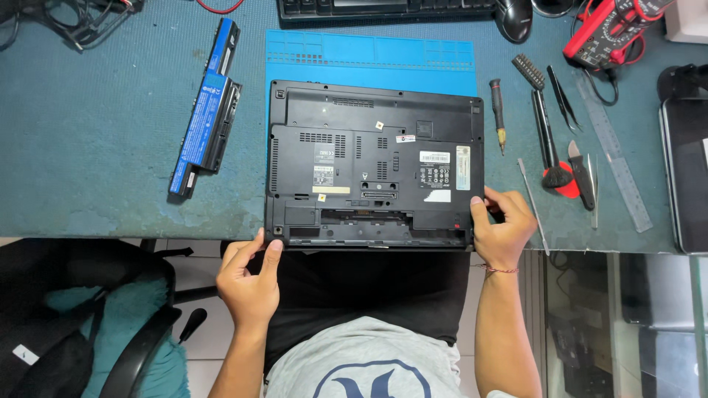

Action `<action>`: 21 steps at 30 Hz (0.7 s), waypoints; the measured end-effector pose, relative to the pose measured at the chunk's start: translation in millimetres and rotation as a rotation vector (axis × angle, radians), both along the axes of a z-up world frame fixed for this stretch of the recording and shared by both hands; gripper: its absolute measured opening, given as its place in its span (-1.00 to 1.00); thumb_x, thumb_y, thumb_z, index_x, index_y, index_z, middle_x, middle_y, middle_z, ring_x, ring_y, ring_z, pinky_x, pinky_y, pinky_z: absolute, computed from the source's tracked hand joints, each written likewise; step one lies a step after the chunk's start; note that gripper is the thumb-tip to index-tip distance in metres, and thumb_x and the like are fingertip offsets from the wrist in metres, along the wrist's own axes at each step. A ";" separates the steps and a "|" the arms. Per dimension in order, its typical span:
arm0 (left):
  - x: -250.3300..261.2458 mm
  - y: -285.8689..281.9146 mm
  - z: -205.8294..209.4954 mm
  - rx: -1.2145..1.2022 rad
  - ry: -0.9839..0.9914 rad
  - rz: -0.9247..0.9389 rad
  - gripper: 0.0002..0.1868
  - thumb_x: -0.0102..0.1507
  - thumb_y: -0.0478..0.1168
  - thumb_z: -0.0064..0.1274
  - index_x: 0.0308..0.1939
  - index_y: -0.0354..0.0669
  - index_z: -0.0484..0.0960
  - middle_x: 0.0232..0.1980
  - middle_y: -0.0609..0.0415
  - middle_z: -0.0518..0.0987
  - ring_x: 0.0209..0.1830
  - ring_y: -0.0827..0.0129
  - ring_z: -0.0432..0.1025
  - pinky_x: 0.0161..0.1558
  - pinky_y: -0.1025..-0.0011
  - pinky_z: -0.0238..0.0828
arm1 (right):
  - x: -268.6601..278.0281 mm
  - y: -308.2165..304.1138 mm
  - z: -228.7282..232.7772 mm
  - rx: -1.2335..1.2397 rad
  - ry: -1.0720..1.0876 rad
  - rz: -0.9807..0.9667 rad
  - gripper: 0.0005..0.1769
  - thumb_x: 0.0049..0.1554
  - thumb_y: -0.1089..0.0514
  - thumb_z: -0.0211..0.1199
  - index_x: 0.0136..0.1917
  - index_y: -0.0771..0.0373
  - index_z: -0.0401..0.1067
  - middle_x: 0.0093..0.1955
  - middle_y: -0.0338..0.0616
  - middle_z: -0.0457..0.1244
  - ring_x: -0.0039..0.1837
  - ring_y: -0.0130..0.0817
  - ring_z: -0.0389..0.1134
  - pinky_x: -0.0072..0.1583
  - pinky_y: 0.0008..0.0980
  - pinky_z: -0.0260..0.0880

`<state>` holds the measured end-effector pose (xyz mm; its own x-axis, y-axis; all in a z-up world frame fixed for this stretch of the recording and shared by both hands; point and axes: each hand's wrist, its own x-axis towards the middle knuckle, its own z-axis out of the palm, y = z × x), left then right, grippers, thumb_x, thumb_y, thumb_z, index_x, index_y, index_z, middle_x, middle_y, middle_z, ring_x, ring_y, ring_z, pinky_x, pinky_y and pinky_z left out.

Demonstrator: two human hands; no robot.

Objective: The person removes the laptop battery and then uses a screwdriver to unscrew and remove the hard drive from the bottom of the laptop. They place the removed components on the workbench.

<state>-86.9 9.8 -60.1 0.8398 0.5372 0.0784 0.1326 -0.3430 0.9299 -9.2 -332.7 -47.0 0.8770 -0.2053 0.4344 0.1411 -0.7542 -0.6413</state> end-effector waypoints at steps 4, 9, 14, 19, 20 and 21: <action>1.3 0.1 9.2 0.079 -0.061 -0.040 -0.73 0.17 -0.21 0.19 -0.10 -0.28 0.65 -0.33 0.08 0.50 -0.30 0.42 0.39 -0.17 0.50 0.36 | 0.1 -1.6 0.2 0.027 0.041 -0.018 -0.85 0.05 0.24 0.28 -0.09 0.33 0.51 -0.27 -0.16 0.22 -0.23 -0.40 0.22 -0.08 -0.46 0.27; 0.4 0.0 12.1 0.318 -0.121 -0.050 -0.73 0.17 -0.28 0.19 -0.07 -0.30 0.64 -0.35 0.02 0.55 -0.36 0.40 0.42 -0.33 0.48 0.33 | 3.2 0.4 1.5 0.036 0.091 -0.049 -0.87 0.03 0.20 0.29 -0.14 0.29 0.50 -0.28 -0.21 0.22 -0.23 -0.44 0.22 -0.08 -0.48 0.24; 0.9 -0.6 13.9 0.362 -0.107 -0.050 -0.73 0.18 -0.24 0.19 -0.08 -0.30 0.66 -0.44 0.12 0.46 -0.42 0.46 0.37 -0.34 0.52 0.33 | 0.0 -0.8 -0.2 0.038 0.075 -0.066 -0.88 0.04 0.22 0.29 -0.14 0.31 0.50 -0.29 -0.19 0.23 -0.22 -0.44 0.24 -0.07 -0.48 0.26; 7.7 0.3 17.1 0.361 -0.203 -0.009 -0.67 0.08 -0.26 0.26 -0.09 -0.27 0.67 -0.31 0.08 0.57 -0.43 0.37 0.44 -0.41 0.50 0.36 | 6.3 -17.0 -24.2 0.002 -0.038 -0.030 -0.83 -0.05 0.28 0.42 -0.13 0.28 0.55 -0.37 -0.12 0.23 -0.30 -0.31 0.26 -0.09 -0.40 0.28; 9.5 0.3 20.6 0.368 -0.221 -0.034 -0.66 0.09 -0.29 0.24 -0.07 -0.31 0.66 -0.26 0.02 0.57 -0.36 0.28 0.45 -0.34 0.45 0.40 | 6.3 -18.1 -25.2 0.011 -0.025 -0.033 -0.83 -0.05 0.28 0.42 -0.13 0.27 0.55 -0.37 -0.13 0.23 -0.29 -0.32 0.25 -0.09 -0.40 0.28; 12.5 0.2 23.6 0.375 -0.244 -0.060 -0.65 0.09 -0.32 0.21 -0.04 -0.34 0.64 -0.21 -0.05 0.57 -0.30 0.20 0.47 -0.27 0.39 0.43 | 7.1 -19.6 -25.8 0.018 -0.016 -0.039 -0.84 -0.04 0.27 0.42 -0.13 0.26 0.55 -0.37 -0.15 0.23 -0.29 -0.33 0.25 -0.09 -0.41 0.29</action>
<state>-74.3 10.0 -36.5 0.8016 0.3849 0.4575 -0.1052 -0.6625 0.7416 -2.1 -352.3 -72.8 0.8611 -0.2469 0.4445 0.1228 -0.7474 -0.6530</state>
